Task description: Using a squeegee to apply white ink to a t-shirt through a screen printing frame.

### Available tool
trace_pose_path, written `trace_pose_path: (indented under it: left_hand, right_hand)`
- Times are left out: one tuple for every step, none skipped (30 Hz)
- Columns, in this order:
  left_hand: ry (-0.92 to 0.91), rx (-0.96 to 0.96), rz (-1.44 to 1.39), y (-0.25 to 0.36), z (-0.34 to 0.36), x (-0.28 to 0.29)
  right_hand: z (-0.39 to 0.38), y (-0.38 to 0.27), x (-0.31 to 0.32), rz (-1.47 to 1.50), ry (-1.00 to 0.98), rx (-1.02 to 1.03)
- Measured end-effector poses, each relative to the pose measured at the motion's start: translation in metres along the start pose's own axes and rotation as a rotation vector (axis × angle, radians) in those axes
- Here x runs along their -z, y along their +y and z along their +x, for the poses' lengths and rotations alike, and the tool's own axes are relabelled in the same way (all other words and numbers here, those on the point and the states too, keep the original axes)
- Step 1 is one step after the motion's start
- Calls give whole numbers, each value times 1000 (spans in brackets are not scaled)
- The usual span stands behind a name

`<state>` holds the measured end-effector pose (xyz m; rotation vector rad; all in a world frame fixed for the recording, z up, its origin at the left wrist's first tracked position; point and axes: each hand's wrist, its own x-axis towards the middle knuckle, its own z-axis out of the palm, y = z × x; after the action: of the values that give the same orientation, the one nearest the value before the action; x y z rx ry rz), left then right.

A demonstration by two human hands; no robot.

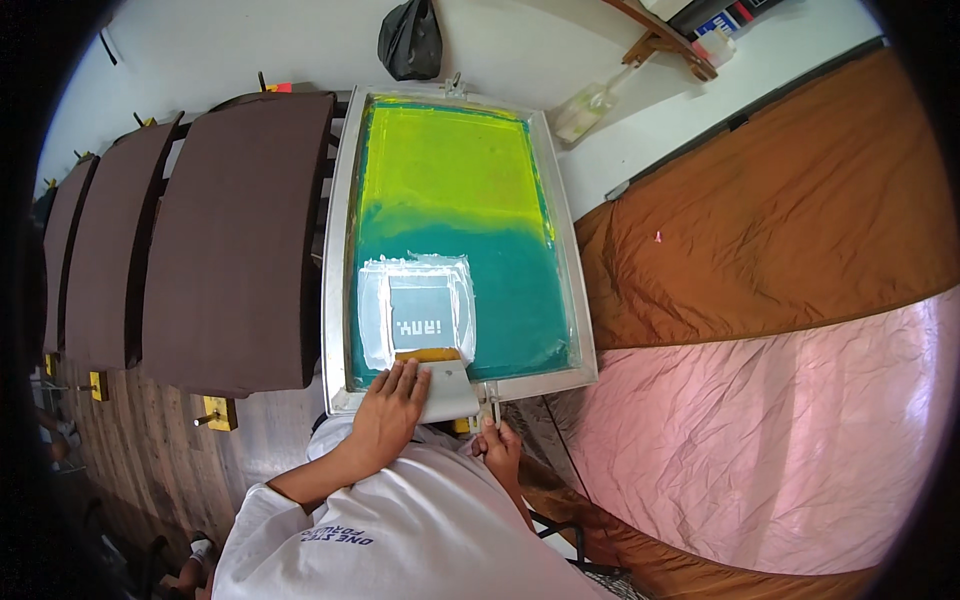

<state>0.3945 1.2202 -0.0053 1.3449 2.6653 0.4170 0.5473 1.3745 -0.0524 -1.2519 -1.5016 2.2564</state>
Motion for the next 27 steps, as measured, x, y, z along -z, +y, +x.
trace_pose_path:
  left_hand:
    - [-1,3,-4,0,0,1]
    - [-2,5,-8,0,-1,2]
    - [-9,2,-5,0,0,1]
    - [-7,3,-11,-1,0,0]
    - [-4,3,-17,-1,1,-1]
    - [-6,2,-15,-1,1,-3]
    - [-3,1,-14,-2,2,-4]
    - [2,-1,-14,-3,2,-5]
    - [6,1,-13,-2,2,-5]
    - [7,6,-12,-1,2,-6]
    - [8,10,-12,-1,2,-6]
    - [15,11,-11,-1,2,-7]
    - [17,18,-28,-2,2,-7]
    - [20,24,-45,-1,2,-8]
    - [25,25,-43,-1,1,-6]
    - [18,29,-45,-1,1,-5]
    - [10,32,-46,0,1,-3]
    - [12,29,-40,0,1,-2]
    - [-1,26,-43,0,1,0]
    - [-14,24,-45,0,4,2]
    - [-27,30,-54,0,3,2]
    - [-37,29,-46,0,3,3]
    - [-38,27,-73,0,2,5]
    - [-35,23,-98,-1,5,6]
    - [-42,20,-89,-2,6,6]
    - [-27,29,-94,-1,5,5]
    - [-14,38,-102,0,4,5]
  right_hand:
    - [1,1,2,-21,-14,16]
    - [1,2,4,-43,-28,33]
    - [2,4,7,-36,-25,29]
    - [4,6,10,-25,-39,24]
    - [6,9,13,-15,-54,21]
    - [7,9,13,-68,-81,52]
    - [6,9,14,-66,-81,52]
    - [5,9,14,-98,-67,57]
    - [4,6,13,-133,-55,63]
    - [6,9,14,-135,-57,66]
    - [8,15,18,-135,-60,60]
    - [9,15,18,-136,-62,56]
    - [8,15,19,-137,-65,61]
    - [7,16,18,-118,-69,46]
    - [6,15,17,-99,-74,29]
    - [6,16,16,-90,-59,24]
    - [5,14,15,-88,-62,27]
    - [5,13,14,-62,-55,7]
    - [6,13,14,-35,-48,-13]
    - [9,17,17,-19,-45,-34]
    - [6,15,14,-9,-44,-40]
    - [4,10,12,-19,-31,-44]
    - [2,7,12,-29,-18,-48]
    - [6,8,15,-12,-37,-59]
    - [7,8,20,-1,-38,-62]
    - [9,7,23,-80,-87,-93]
    - [10,5,28,-161,-135,-125]
